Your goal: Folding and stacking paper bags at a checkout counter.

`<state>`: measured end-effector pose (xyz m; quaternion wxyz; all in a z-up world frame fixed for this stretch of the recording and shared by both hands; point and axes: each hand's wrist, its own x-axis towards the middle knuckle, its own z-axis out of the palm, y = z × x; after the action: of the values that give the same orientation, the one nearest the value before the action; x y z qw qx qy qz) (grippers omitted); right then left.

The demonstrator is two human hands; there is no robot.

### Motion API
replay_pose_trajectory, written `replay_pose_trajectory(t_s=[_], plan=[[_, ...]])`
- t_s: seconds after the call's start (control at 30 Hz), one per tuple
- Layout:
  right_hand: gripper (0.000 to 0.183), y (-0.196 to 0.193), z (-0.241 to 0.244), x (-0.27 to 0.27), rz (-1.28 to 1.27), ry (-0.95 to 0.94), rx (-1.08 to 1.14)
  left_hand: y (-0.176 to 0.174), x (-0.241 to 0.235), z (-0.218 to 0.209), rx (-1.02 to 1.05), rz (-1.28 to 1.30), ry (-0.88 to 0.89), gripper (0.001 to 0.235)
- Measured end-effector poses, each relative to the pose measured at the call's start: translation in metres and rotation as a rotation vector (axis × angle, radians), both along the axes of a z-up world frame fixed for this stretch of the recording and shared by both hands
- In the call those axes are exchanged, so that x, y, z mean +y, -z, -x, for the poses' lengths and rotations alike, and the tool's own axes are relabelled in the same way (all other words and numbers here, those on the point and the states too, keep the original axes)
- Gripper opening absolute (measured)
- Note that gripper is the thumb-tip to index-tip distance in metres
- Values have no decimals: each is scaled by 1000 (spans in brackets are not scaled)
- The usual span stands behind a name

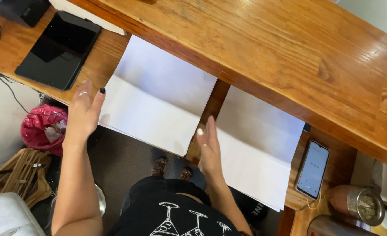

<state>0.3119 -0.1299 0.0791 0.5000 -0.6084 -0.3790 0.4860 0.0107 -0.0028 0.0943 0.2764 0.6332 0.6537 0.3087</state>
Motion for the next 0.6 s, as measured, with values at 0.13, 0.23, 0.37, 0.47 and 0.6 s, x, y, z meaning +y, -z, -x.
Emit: replay_pose_trajectory(t_s=[0.13,0.23,0.37,0.47,0.6], plan=[[64,-4,-59,-40,-323,121,93,-20,-41,-34,-78,-407,100,54],[45,-5,-103,-78,-222,259,23,-9,-73,-81,-321,-217,352,75],[55,-22,-116,-124,223,647,-387,-9,-110,-148,-294,390,958,88],[75,14,-153,-173,473,675,-604,-10,-125,-168,-227,687,1011,91],[75,-6,-141,-173,662,594,-497,-1,-134,-178,-219,719,1066,86]])
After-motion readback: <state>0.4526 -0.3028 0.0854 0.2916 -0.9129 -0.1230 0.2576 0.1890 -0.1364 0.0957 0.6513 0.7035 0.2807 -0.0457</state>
